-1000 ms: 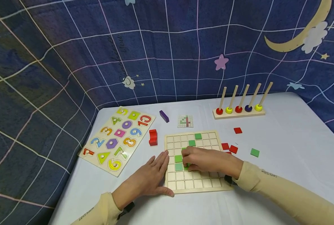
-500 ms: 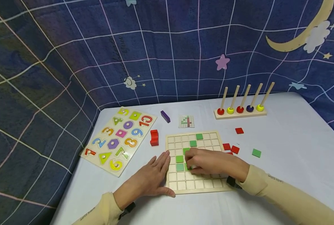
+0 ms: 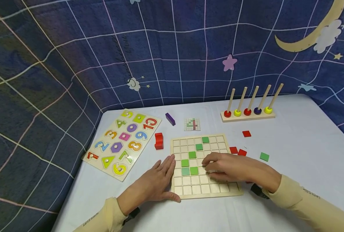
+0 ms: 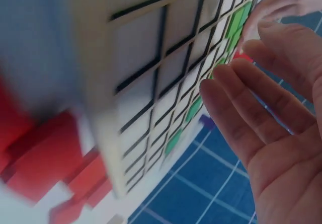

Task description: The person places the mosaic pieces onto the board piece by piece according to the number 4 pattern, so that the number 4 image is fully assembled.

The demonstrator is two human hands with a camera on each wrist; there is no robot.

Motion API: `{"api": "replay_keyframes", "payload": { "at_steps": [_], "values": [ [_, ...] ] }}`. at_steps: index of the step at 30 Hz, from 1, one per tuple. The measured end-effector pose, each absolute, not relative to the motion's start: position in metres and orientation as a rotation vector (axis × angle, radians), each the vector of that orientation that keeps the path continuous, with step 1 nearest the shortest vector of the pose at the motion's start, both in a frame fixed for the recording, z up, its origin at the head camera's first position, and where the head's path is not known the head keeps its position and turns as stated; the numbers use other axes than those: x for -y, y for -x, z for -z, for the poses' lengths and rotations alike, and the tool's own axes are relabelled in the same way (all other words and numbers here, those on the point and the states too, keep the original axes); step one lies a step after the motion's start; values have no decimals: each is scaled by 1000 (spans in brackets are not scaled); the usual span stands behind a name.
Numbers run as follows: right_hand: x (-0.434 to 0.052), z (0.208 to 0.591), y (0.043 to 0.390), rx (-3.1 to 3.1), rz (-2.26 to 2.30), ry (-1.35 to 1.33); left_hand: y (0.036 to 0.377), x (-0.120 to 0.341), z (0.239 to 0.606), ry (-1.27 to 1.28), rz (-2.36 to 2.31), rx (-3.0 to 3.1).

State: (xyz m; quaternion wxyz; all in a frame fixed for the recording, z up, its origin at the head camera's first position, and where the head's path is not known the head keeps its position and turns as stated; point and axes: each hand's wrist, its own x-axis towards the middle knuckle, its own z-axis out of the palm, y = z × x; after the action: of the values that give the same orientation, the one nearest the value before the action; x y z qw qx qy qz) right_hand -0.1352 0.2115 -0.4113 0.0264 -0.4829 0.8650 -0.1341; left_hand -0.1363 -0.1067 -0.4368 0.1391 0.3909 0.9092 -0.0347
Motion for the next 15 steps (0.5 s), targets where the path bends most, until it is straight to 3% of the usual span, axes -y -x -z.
{"api": "replay_keyframes", "payload": {
  "at_steps": [15],
  "values": [
    [-294,402,119,-2899,445,1235,140,105,436,-1161,126,-2640]
  ]
}}
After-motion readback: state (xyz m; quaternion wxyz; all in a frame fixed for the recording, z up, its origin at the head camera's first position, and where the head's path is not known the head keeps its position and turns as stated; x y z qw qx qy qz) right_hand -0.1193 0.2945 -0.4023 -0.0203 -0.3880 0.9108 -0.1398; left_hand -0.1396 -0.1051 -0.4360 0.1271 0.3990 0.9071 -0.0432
